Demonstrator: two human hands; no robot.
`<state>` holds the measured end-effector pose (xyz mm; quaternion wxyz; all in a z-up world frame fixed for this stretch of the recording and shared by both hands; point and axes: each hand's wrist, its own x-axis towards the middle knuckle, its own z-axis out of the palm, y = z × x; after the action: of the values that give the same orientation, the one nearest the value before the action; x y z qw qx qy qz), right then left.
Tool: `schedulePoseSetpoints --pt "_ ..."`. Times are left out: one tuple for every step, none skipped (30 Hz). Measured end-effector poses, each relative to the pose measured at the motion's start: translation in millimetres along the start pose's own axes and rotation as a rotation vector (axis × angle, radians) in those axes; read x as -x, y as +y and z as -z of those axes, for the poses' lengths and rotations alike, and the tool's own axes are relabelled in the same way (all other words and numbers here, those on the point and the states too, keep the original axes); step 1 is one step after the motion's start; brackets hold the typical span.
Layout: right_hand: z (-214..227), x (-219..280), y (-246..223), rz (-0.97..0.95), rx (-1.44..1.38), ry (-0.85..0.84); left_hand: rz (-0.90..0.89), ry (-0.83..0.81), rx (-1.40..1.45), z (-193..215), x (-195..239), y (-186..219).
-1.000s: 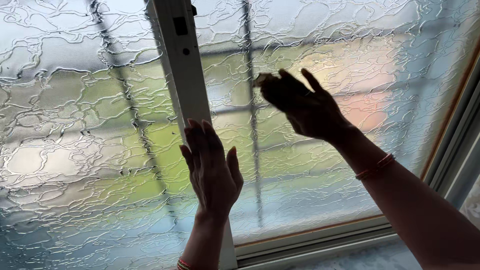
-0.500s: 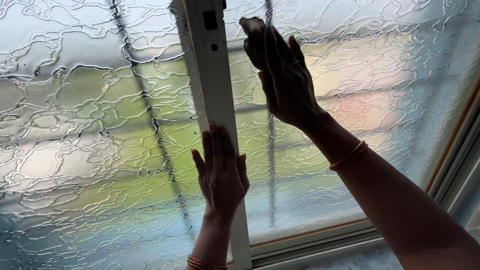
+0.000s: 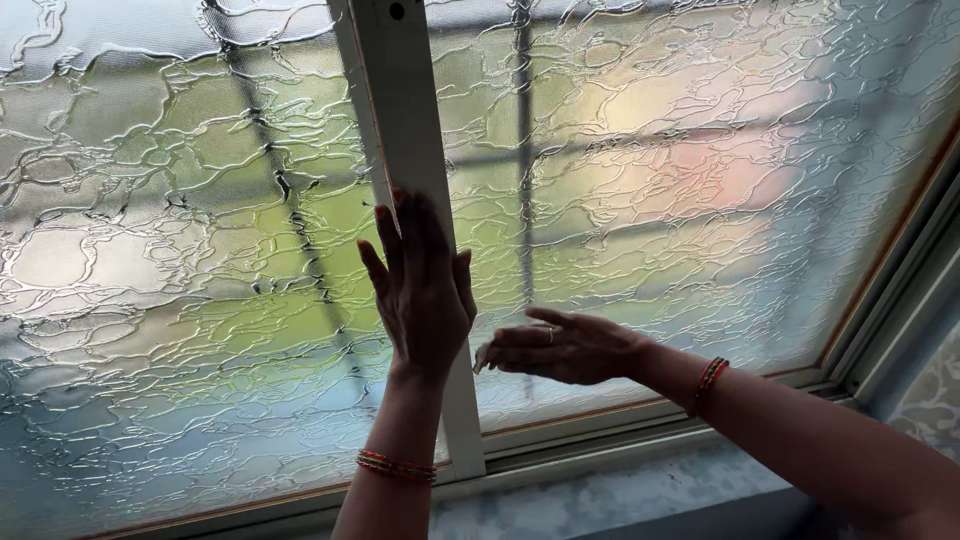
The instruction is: The person wipes a textured glass window and its frame with a cloth, then opens the window and wipes the metal security bars. The person uses a cloth to clean the surfaces.
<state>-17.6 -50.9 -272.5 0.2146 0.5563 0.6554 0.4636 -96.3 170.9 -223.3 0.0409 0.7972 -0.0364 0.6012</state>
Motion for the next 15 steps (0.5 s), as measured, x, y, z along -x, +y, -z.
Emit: schedulePoseSetpoints --pt "5.4 3.2 16.8 -0.084 0.028 0.034 0.009 -0.004 -0.028 -1.6 0.8 1.2" --pt "11.6 7.1 39.2 -0.168 0.056 0.067 0.018 -0.008 -0.057 -3.2 2.4 3.1" --pt "19.2 12.7 66.1 -0.254 0.235 0.041 0.016 -0.001 -0.138 -5.5 3.7 6.5" --pt "27.7 19.2 92.8 -0.393 0.262 0.029 0.013 0.005 -0.219 -7.8 4.9 10.3" --pt "36.7 26.7 118.2 -0.534 0.285 -0.003 0.012 0.011 -0.302 -9.6 6.6 14.2" --pt "46.8 36.9 141.5 -0.668 0.163 0.081 -0.003 0.003 -0.295 -12.1 8.1 19.5" --pt "50.4 42.3 154.3 -0.802 0.035 0.166 -0.019 -0.008 -0.289 -14.2 10.6 25.8" --pt "46.1 42.2 155.9 -0.807 0.015 0.216 -0.035 -0.018 -0.284 -16.2 12.9 32.8" --pt "42.3 43.8 154.8 -0.811 0.001 0.27 -0.055 -0.021 -0.243 -18.5 13.2 40.3" --pt "36.9 45.3 148.5 -0.814 -0.012 0.324 -0.075 -0.023 -0.203 -20.4 14.5 48.8" --pt "27.8 47.1 133.9 -0.781 -0.027 0.312 -0.093 -0.028 -0.156 -22.9 16.8 58.5" --pt "17.7 49.8 112.6 -0.748 -0.043 0.301 -0.072 -0.07 -0.079 -26.1 17.0 66.4" --pt "9.3 54.3 87.9 -0.74 -0.05 0.181 -0.055 -0.11 -0.004 -29.5 15.0 72.4" --pt "2.0 59.4 61.9 -0.729 -0.058 0.061 -0.036 -0.151 0.072 -33.3 12.5 78.2" --pt "-3.9 67.0 39.4 -0.619 -0.004 0.061 -0.043 -0.142 0.093 -37.7 10.1 84.4"
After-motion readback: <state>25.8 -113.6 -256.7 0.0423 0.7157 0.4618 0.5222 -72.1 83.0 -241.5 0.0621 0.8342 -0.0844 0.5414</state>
